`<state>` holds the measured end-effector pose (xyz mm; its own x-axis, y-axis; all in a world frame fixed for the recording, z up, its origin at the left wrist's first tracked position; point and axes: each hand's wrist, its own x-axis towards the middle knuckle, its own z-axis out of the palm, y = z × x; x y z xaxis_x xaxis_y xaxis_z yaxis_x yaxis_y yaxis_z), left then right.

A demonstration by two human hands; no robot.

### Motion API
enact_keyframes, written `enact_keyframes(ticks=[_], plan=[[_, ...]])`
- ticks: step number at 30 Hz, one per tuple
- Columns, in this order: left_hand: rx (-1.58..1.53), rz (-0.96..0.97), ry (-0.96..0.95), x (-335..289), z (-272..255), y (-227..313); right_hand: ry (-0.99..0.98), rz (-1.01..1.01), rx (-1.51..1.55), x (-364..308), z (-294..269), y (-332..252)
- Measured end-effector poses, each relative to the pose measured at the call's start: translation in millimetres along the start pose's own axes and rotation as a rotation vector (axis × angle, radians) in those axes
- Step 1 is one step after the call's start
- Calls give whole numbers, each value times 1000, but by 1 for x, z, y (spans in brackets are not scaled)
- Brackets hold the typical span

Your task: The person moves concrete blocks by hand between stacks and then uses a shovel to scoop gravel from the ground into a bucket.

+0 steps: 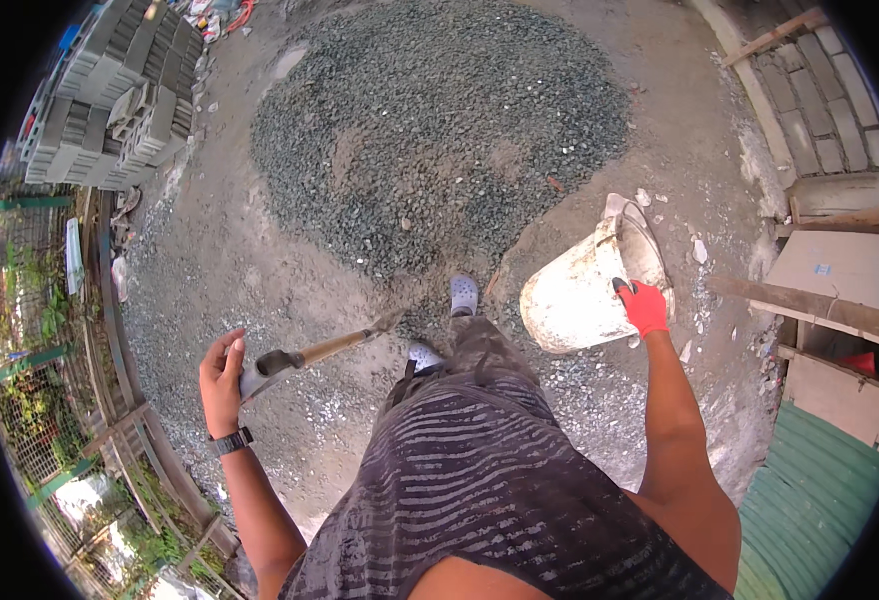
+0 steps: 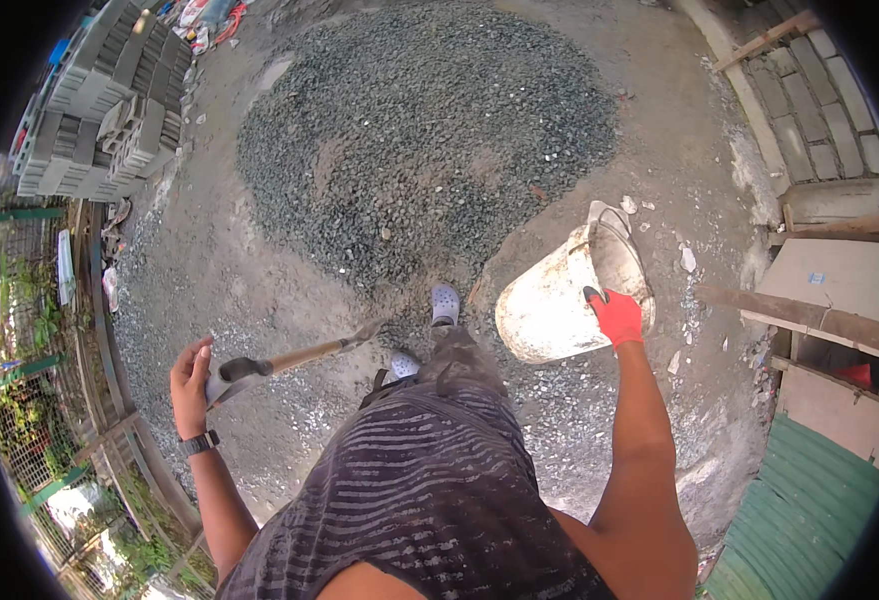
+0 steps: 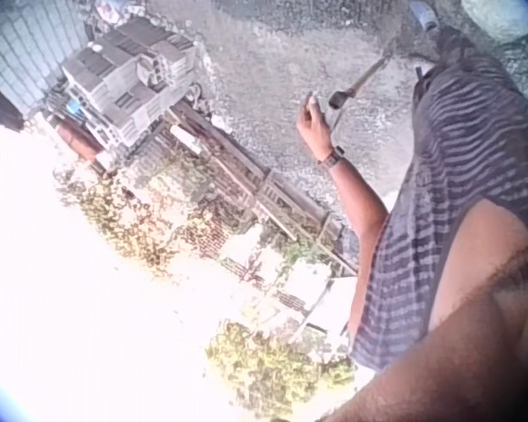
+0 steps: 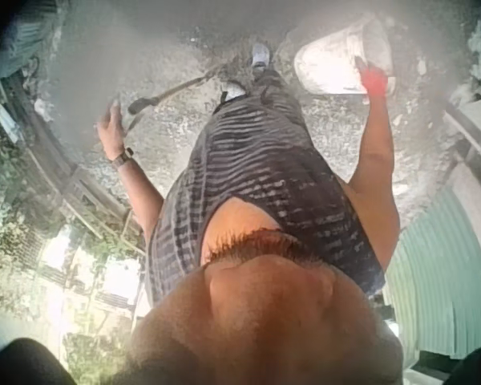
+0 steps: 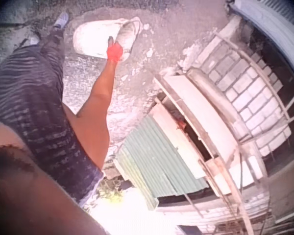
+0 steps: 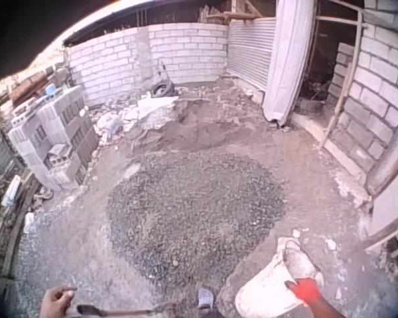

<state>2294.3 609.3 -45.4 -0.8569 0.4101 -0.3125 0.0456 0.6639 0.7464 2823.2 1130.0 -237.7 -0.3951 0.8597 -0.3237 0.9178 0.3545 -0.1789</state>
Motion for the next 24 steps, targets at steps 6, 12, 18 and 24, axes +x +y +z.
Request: enact_keyframes(ticks=[6,12,18,24], plan=[[-114,-16,-9,-41,-22,-31,34,149,67,-122,80,37],[-123,5,16,-107,-36,-74,18,319,191,-215,137,1],[-210,39,-47,-164,-54,-121,74,195,200,-267,172,-2],[-141,136,-274,-192,-64,-159,45,123,199,-286,164,7]])
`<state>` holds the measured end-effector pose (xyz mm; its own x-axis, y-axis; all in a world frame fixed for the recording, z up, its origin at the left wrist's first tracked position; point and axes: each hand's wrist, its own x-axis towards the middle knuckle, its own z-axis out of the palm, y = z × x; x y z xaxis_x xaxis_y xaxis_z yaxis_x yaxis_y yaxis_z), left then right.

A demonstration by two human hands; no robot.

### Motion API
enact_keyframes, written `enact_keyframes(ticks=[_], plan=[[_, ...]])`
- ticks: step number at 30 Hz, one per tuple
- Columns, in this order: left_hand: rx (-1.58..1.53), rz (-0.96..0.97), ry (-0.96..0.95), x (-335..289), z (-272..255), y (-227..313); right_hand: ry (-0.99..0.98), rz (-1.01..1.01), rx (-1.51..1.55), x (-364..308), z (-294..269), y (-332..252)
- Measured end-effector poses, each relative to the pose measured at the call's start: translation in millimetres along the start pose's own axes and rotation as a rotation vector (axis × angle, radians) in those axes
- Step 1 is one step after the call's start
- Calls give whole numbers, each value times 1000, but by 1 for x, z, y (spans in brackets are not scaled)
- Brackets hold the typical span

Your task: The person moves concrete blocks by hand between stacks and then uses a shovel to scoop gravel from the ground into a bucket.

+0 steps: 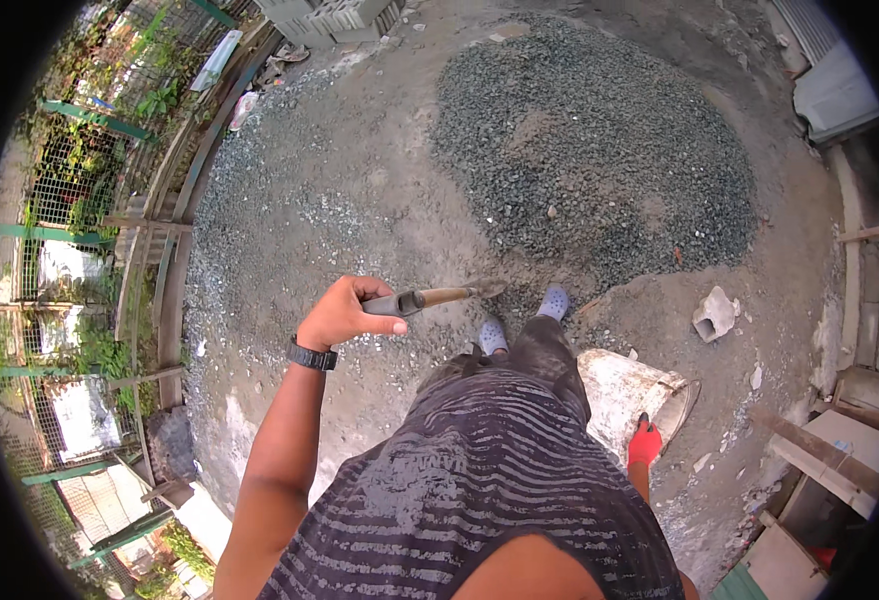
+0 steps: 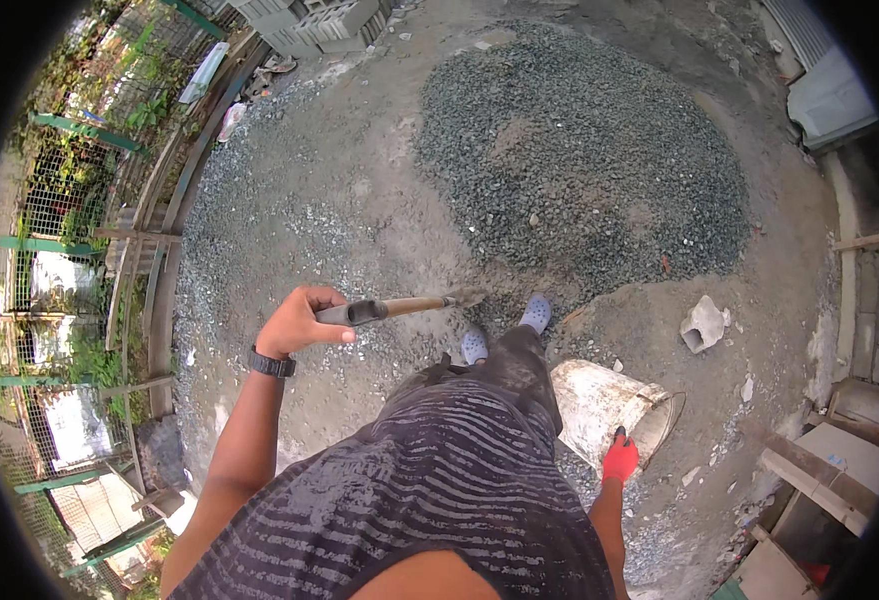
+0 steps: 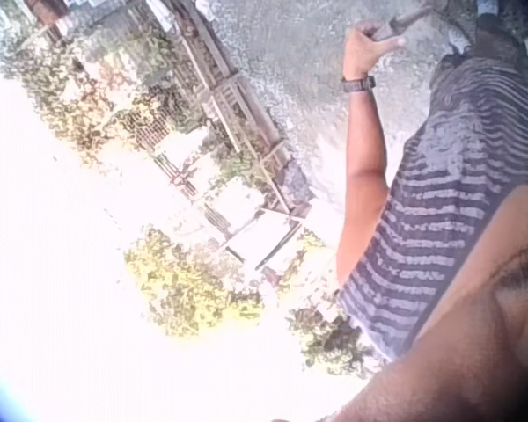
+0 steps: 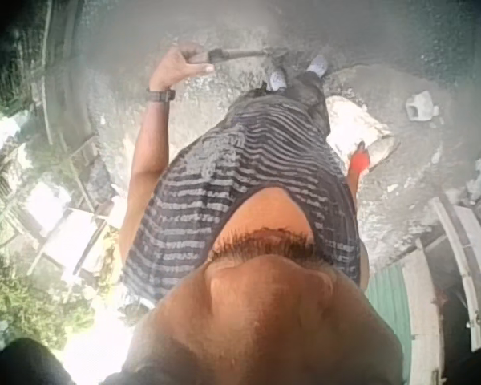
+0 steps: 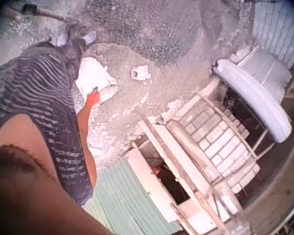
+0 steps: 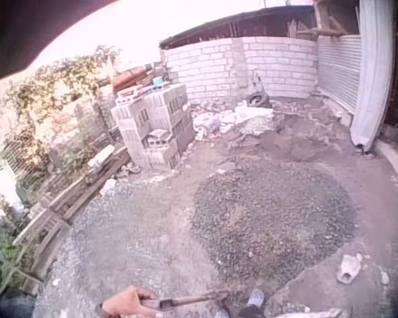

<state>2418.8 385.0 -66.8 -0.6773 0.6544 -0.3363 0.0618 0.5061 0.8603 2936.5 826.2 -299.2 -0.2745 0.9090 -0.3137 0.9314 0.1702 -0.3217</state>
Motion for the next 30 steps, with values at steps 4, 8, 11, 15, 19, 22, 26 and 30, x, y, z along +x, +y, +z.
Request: enact_keyframes(ticks=[4,8,11,15,19,22,26,30], plan=[[-212,-237,373,-11,-47,18,5,-45,-47,5,-26,-25],[-542,-117,664,-25,-107,26,-26,-57,-36,32,-29,-34],[-860,-14,816,-41,-122,38,-47,-56,-18,52,-26,-80],[-903,19,962,-39,-136,54,-48,-98,-33,105,6,-111],[-857,25,1108,-36,-156,56,-44,-160,-140,155,28,-151],[-780,18,1249,-39,-175,60,-97,-181,-192,174,26,-206],[-777,-5,1389,-39,-217,45,-129,-247,-195,204,31,-273],[-985,203,1438,-23,-276,14,-49,-293,-148,207,44,-347]])
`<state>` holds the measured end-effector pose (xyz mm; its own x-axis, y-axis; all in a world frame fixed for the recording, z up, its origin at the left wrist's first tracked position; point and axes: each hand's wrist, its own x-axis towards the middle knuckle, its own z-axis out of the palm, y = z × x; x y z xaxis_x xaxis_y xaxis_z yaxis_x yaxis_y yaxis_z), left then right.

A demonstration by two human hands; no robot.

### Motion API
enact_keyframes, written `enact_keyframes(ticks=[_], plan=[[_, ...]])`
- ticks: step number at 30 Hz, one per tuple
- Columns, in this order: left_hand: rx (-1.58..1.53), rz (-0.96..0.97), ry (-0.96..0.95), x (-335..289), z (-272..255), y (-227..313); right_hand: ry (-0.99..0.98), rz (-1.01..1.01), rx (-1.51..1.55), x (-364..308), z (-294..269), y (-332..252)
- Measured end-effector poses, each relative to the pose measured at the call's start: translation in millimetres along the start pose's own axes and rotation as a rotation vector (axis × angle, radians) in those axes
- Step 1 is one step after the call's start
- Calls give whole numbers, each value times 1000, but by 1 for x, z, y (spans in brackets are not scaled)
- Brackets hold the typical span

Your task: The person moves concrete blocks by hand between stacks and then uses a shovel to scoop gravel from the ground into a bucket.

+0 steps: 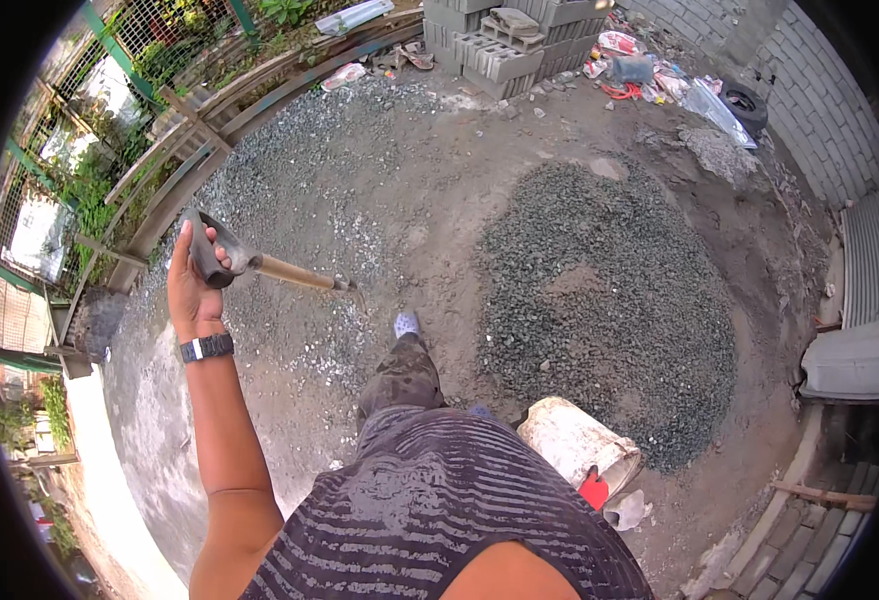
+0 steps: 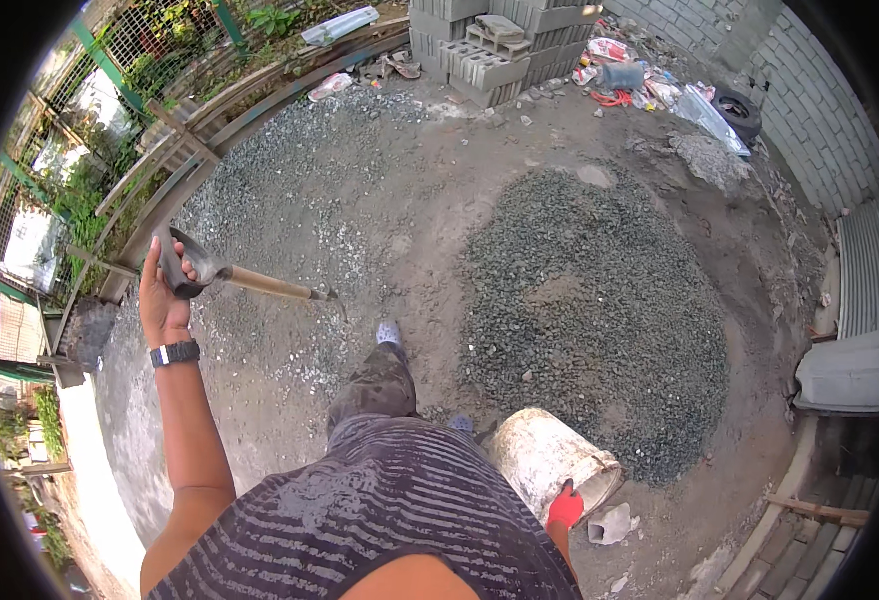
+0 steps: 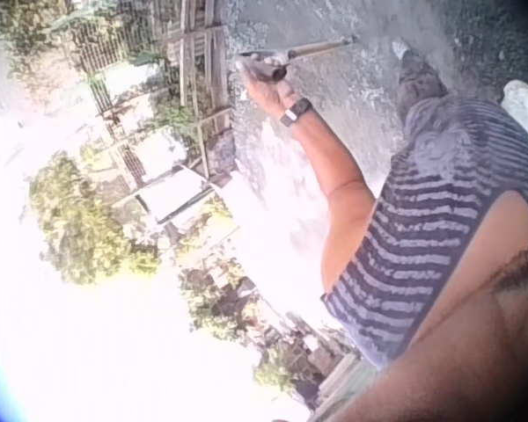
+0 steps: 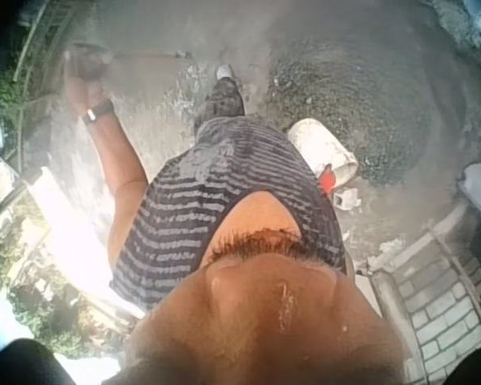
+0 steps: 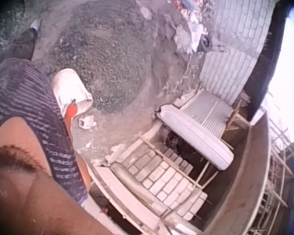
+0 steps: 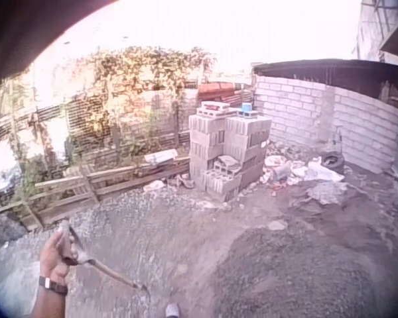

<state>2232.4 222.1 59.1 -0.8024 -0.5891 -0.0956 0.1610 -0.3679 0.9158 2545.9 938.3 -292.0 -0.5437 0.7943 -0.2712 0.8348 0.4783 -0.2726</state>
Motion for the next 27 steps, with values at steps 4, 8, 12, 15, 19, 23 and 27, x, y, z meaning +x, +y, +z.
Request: enact_keyframes(ticks=[4,8,12,15,19,23,27], plan=[[-142,49,-31,87,-25,-7,-27,0,11,27,5,-88],[-93,52,-14,183,-37,-22,22,0,-19,46,7,-159],[-3,12,22,263,-37,-31,86,123,-88,41,11,-249],[-94,-40,7,331,-13,-38,32,-52,-146,49,7,-307],[-202,-79,-51,410,30,-37,-18,126,-114,44,29,-392],[-247,-68,-76,497,56,-36,65,83,-94,65,71,-463],[-217,-13,-141,589,123,-32,-26,110,-6,75,130,-564]])
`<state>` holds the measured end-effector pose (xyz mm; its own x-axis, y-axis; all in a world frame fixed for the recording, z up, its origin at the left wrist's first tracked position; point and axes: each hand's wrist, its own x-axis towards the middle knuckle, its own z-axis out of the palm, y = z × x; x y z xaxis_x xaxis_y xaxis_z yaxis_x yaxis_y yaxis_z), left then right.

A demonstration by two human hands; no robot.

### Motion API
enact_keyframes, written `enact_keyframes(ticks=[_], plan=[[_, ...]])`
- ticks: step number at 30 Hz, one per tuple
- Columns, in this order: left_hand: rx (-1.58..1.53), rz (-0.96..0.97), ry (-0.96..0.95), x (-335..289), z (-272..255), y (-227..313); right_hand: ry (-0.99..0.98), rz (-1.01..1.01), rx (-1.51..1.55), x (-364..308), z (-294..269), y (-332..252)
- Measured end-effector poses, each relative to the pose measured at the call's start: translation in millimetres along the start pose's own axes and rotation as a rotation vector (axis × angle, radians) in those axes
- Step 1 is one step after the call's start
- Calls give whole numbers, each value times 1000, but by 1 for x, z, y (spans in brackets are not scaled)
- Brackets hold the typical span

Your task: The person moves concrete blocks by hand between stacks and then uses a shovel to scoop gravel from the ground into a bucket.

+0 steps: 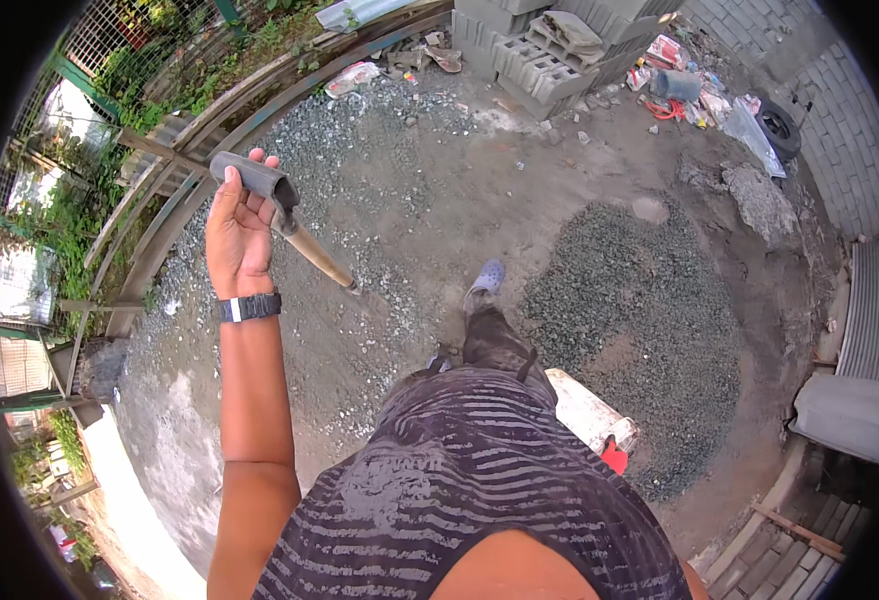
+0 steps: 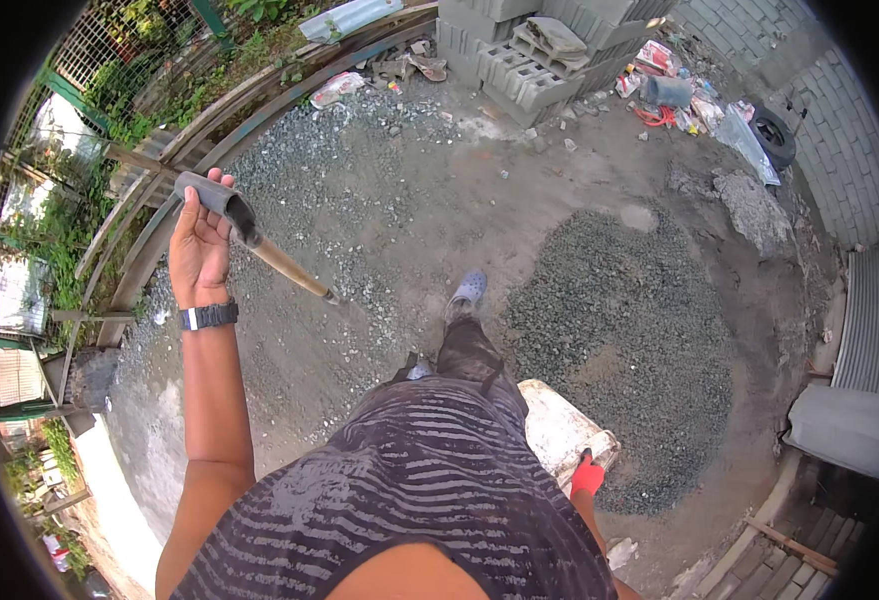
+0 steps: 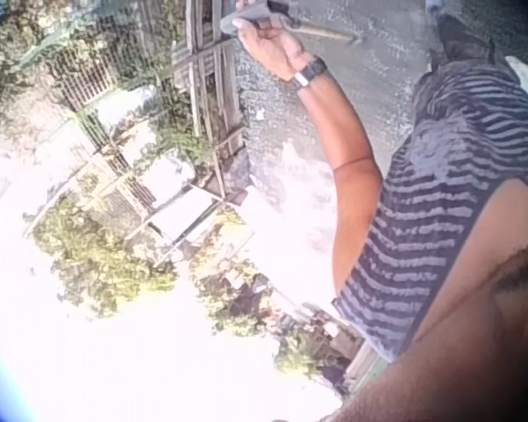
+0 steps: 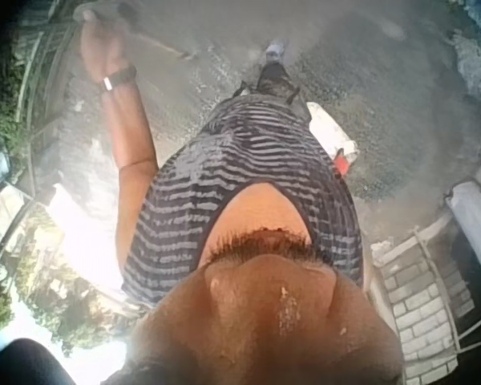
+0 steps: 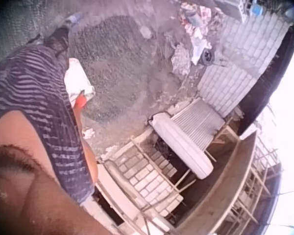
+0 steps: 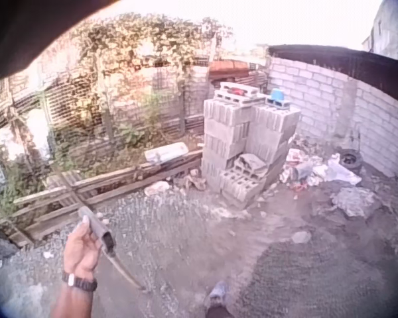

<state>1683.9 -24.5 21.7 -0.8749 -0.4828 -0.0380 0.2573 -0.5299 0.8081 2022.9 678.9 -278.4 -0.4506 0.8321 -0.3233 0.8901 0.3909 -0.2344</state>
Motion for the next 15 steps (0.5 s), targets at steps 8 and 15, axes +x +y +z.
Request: enact_keyframes(ticks=[8,15], plan=[[5,20,-51,206,101,-60,-210,-17,-134,84,79,-183],[-16,-98,-70,392,193,-137,-206,-84,-171,147,71,-379]])
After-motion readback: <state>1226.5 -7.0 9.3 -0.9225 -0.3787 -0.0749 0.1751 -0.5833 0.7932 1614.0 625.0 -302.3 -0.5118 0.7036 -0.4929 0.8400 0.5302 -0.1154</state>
